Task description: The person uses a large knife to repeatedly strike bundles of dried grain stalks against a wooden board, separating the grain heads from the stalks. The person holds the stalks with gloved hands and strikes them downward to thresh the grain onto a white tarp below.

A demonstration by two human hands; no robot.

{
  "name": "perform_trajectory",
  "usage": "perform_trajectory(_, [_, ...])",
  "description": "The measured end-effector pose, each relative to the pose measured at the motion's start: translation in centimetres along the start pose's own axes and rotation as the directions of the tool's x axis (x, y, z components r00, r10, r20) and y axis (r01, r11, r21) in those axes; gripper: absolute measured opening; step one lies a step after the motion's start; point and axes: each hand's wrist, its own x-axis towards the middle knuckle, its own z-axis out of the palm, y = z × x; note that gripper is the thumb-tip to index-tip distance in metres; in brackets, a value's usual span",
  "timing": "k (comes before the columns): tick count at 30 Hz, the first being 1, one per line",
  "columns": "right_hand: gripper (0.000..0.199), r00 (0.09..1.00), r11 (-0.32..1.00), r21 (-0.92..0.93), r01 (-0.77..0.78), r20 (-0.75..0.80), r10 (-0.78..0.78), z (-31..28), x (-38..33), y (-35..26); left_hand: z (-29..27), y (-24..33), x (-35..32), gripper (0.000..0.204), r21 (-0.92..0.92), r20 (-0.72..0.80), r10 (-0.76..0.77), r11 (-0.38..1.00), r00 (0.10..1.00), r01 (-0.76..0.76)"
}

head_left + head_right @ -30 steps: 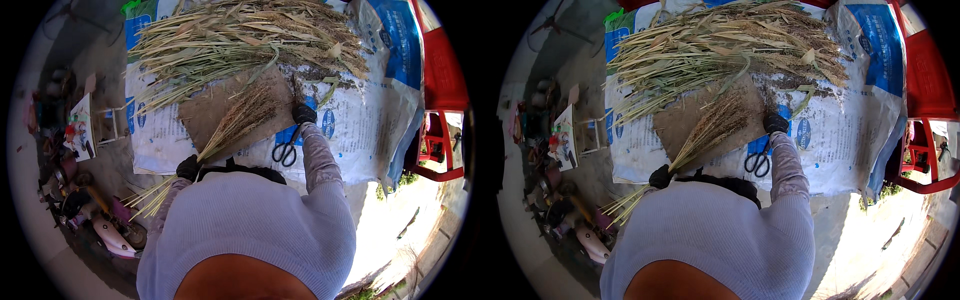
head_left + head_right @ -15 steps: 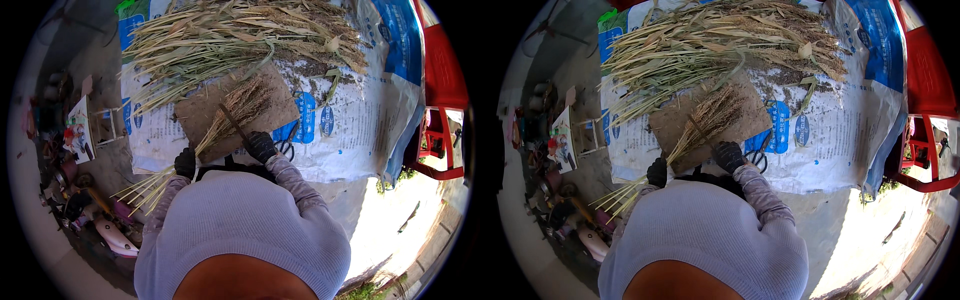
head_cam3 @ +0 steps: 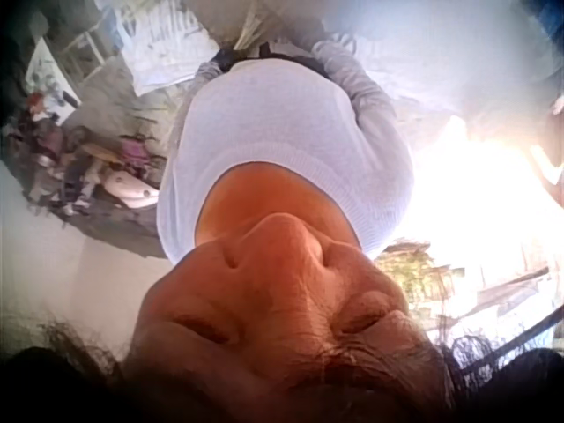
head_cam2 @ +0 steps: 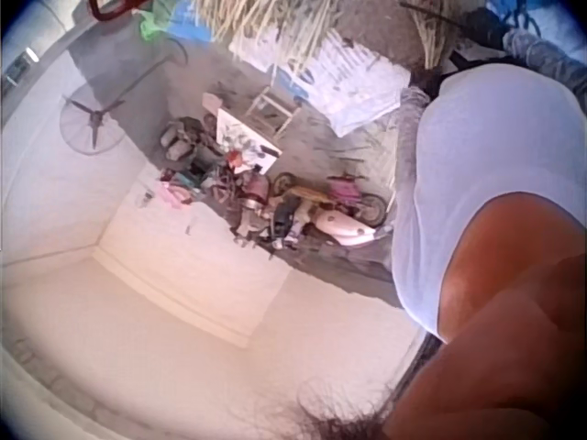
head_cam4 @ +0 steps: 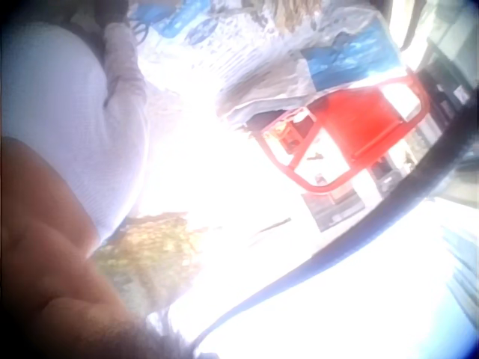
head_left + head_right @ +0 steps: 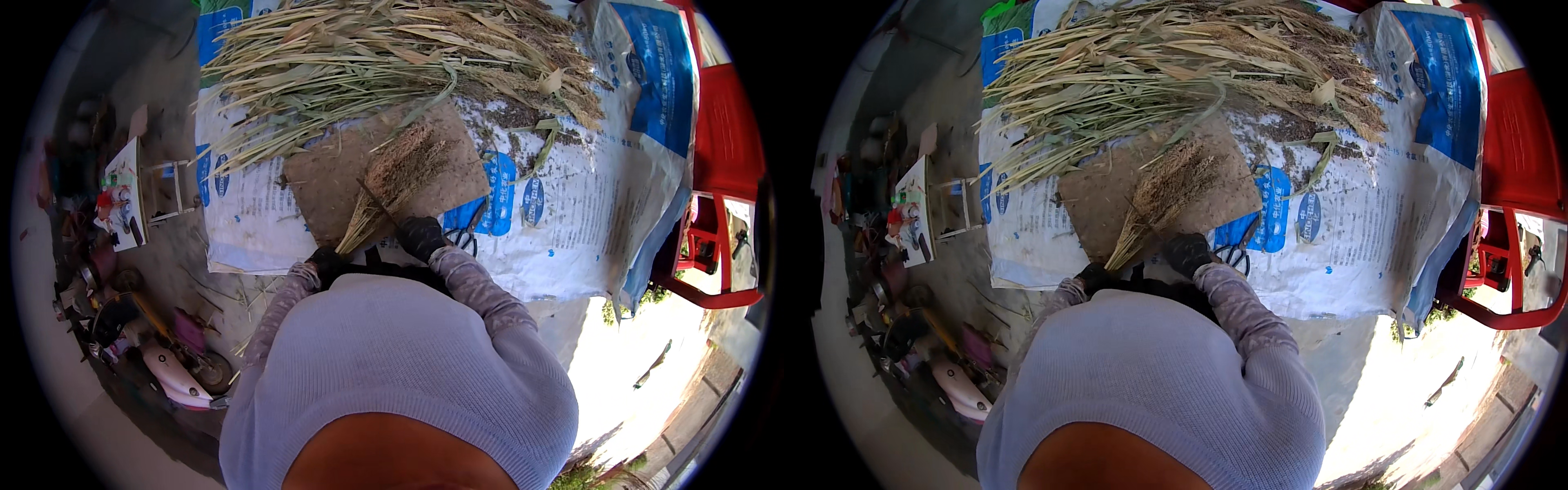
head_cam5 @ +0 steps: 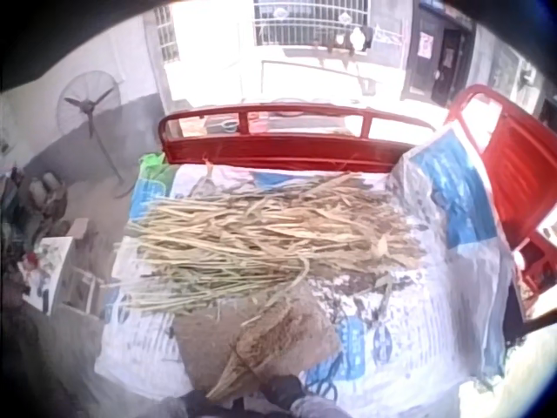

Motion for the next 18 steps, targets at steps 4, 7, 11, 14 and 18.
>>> perform_trajectory(4, [0.018, 0.971, 0.972, 0.096, 0.214, 0.083, -0.222, -8.2, 2.0, -1.0, 0.5, 7.8, -4.2, 0.044, 0.378, -0.186, -0.028, 0.921, 0.982, 0.098])
perform_trajectory(7, [0.020, 0.978, 0.928, 0.308, 0.207, -0.041, -0.204, -3.6, 1.6, 0.4, 0.1, 9.6, -6.5, 0.043, 0.292, -0.249, -0.067, 0.946, 0.966, 0.141])
perform_trajectory(11, [0.032, 0.886, 0.891, 0.114, -0.440, 0.215, 0.410, -1.3, 2.4, 10.2, 1.7, 2.4, -2.5, 0.044, 0.247, -0.392, 0.048, 0.967, 0.919, 0.055])
perform_trajectory(14, [0.038, 0.786, 0.802, -0.009, -0.597, 0.190, 0.588, -2.1, 1.9, 15.4, -0.1, 6.0, -4.3, 0.037, 0.302, -0.359, 0.052, 0.951, 0.932, 0.063])
perform_trajectory(18, [0.036, 0.845, 0.843, 0.066, -0.534, 0.066, 0.530, -5.1, 2.6, 11.0, -1.1, 6.1, -4.7, 0.028, 0.407, -0.395, 0.003, 0.897, 0.919, 0.172])
